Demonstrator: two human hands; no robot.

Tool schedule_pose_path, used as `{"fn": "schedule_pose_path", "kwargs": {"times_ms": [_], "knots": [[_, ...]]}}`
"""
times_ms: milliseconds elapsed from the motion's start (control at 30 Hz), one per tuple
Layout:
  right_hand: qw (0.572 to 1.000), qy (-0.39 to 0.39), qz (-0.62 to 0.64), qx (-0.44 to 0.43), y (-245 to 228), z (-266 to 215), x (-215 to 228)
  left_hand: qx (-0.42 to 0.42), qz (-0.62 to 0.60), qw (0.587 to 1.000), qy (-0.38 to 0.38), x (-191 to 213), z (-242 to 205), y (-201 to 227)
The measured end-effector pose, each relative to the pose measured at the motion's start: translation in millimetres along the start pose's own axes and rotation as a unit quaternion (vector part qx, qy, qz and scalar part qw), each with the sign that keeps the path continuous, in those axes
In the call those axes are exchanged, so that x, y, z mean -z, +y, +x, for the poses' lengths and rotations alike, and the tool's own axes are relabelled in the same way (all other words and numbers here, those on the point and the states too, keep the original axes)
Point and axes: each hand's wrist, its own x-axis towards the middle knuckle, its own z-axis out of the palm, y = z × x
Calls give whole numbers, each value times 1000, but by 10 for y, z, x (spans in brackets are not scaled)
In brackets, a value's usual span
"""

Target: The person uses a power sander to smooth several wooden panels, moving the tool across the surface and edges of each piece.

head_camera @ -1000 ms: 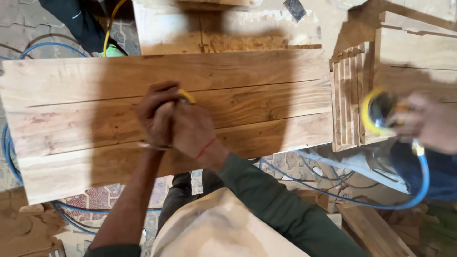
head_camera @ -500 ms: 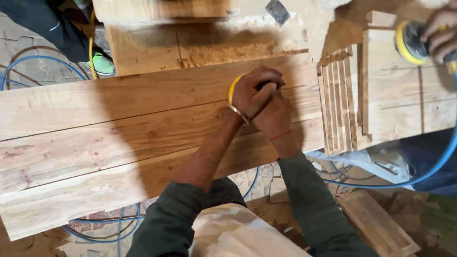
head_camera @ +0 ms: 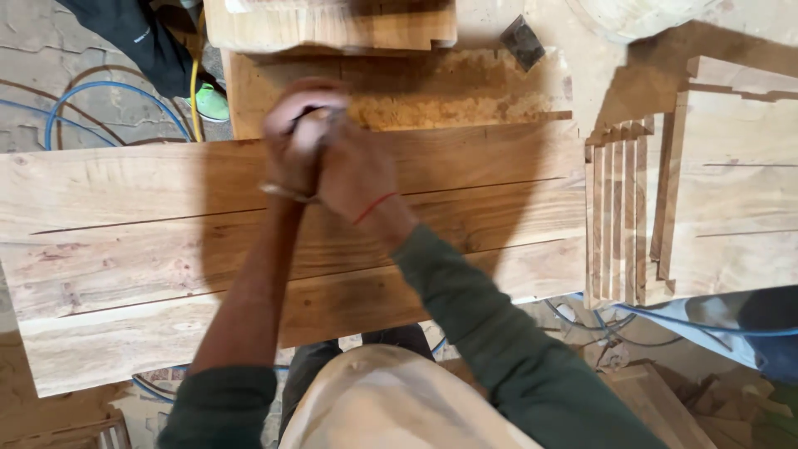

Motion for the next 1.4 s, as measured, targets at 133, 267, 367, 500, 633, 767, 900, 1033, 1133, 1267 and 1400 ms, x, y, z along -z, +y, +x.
{"fn": "schedule_pose_path", "kwargs": {"times_ms": [133,267,367,500,633,767,900,1033,1133,1267,1400], "knots": [[996,-71,18,-49,-354,110,-68,7,-15,999,35,213,-115,248],[991,-101,-11,-86,-181,95,218,32,-34,999,29,-123,-56,162],[988,-32,28,-146,191,-13,535,7,-25,999,-37,-608,98,-29],[965,-21,-25,-259,908,-191,983,25,-76,989,-126,-1500,269,-324],[962,34,-86,-257,1593,-502,1451,10,-122,973,-195,-2447,404,-645],[947,49,-116,-297,2102,-709,1763,21,-146,958,-246,-3112,426,-817],[952,86,-78,-285,2344,-849,2026,16,-137,958,-253,-3493,383,-817],[949,91,-74,-292,2390,-923,2119,1,-133,961,-242,-3582,364,-770],[946,85,-72,-304,2289,-1028,2083,47,-122,959,-252,-3537,241,-676],[934,73,-101,-334,2092,-1307,2104,57,-94,953,-283,-3479,2,-463],[915,47,-140,-376,1812,-1741,2106,62,-122,943,-303,-3490,-430,-182]]}}
